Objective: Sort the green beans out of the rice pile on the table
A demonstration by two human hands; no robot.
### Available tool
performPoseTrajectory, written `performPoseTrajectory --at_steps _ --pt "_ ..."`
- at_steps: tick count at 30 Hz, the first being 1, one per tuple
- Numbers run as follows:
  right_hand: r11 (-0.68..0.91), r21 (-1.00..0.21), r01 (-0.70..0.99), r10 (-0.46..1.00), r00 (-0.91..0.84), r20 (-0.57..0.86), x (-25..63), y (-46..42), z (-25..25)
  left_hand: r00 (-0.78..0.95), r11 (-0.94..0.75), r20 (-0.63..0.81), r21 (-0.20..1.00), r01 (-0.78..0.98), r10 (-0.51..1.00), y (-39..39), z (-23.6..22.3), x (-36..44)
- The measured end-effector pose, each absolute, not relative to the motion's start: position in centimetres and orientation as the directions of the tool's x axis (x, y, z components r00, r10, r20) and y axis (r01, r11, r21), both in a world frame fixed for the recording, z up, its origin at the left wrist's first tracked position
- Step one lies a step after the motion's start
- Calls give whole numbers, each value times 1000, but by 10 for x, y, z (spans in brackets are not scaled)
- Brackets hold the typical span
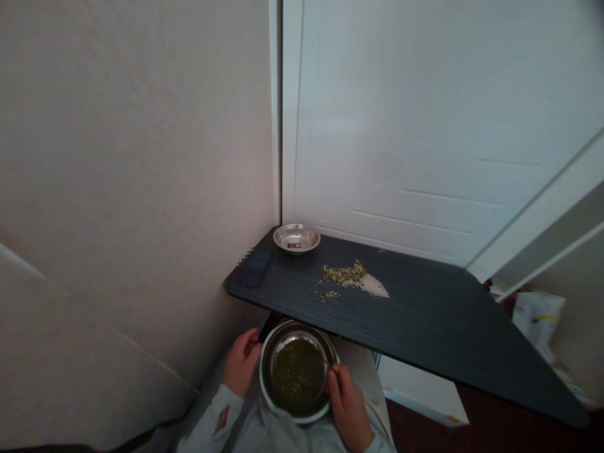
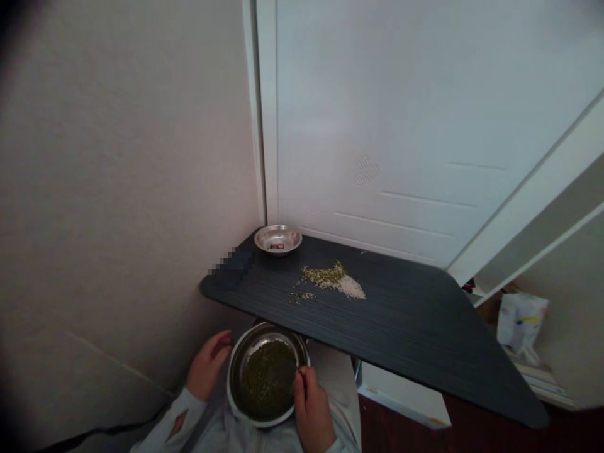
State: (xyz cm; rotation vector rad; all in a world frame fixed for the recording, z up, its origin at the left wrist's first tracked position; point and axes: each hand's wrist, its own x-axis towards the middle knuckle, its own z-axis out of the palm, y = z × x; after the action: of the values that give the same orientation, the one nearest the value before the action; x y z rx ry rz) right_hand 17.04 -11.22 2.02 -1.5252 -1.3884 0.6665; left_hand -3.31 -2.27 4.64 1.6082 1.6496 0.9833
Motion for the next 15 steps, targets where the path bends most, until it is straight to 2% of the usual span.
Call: performPoseTrajectory --at_steps 3,6,9,11,15 --pt "82 -895 439 953 227 199 170 -113 20 -16 -234 353 651 722 935 -1 74 -39" --pt "86 -895 438 950 236 207 170 -113 19 116 -333 473 406 851 873 38 105 -35" --pt "84 -889 450 940 260 220 169 -112 16 107 -238 435 258 936 894 83 124 -25" --pt "67 -890 450 927 303 223 167 -112 13 72 -155 336 225 962 939 110 128 -18" --pt "72 -895 440 910 339 240 164 -110 9 123 -169 225 199 965 967 151 124 -15"
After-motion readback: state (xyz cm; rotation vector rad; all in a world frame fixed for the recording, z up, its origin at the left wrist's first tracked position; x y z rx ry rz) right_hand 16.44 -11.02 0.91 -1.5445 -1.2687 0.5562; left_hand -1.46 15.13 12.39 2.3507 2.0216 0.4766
